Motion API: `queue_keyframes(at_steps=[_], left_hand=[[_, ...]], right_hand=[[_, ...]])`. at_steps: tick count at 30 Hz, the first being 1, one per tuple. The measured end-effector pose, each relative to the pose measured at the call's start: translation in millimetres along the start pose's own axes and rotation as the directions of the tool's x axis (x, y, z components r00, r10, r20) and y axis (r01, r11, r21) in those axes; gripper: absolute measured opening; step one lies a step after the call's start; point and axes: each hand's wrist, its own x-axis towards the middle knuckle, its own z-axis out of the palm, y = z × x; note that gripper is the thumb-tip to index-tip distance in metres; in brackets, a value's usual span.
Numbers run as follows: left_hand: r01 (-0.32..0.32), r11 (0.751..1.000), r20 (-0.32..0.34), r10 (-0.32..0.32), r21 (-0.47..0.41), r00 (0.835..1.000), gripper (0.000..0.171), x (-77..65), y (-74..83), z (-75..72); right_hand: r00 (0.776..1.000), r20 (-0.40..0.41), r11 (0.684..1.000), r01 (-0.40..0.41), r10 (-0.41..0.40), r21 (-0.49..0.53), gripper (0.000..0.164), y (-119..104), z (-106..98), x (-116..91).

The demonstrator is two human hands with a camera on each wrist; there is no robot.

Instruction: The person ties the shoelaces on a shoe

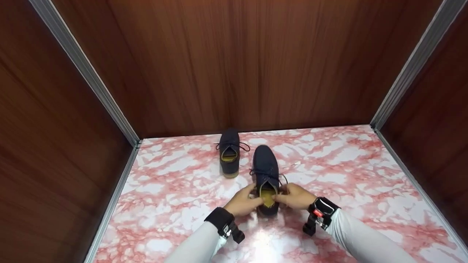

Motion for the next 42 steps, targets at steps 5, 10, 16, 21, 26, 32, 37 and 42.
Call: queue_keyframes(at_steps=[5, 10, 16, 21, 26, 32, 37, 42], left_hand=[[-0.006, 1.000, -0.099, 0.006, 0.006, 0.995, 0.076, 28.1, 13.2, -8.7], [-0.059, 0.995, -0.179, 0.044, -0.081, 0.983, 0.065, 56.7, 22.3, -20.0], [-0.068, 0.992, -0.246, 0.040, -0.108, 0.969, 0.060, 84.2, 19.0, -22.3], [-0.038, 0.980, -0.264, -0.016, -0.194, 0.964, 0.050, 96.8, 7.2, -11.8], [0.010, 0.981, -0.261, -0.062, -0.196, 0.963, 0.042, 99.5, -5.2, -0.7], [0.027, 0.987, -0.285, -0.073, -0.161, 0.956, 0.044, 102.0, -9.4, -0.2], [0.058, 0.989, -0.293, -0.097, -0.138, 0.951, 0.048, 105.6, -4.8, -1.5], [0.078, 0.991, -0.337, -0.110, -0.108, 0.935, 0.049, 112.1, 0.1, -1.9]], right_hand=[[0.995, -0.100, 1.000, -0.010, 0.013, 0.023, 0.052, -11, -19, 21], [0.980, -0.195, 0.996, -0.032, 0.047, 0.082, 0.064, -18, -31, 48], [0.958, -0.276, 0.996, -0.057, 0.075, 0.072, 0.060, -16, -33, 73], [0.943, -0.318, 0.995, -0.100, 0.099, 0.014, 0.056, -7, -27, 84], [0.928, -0.332, 0.985, -0.165, 0.169, 0.040, 0.048, 4, -15, 91], [0.912, -0.363, 0.982, -0.186, 0.189, 0.044, 0.045, 9, -8, 99], [0.898, -0.395, 0.979, -0.200, 0.195, 0.030, 0.048, 9, -9, 105], [0.889, -0.410, 0.978, -0.206, 0.203, 0.038, 0.051, 9, -11, 113]])
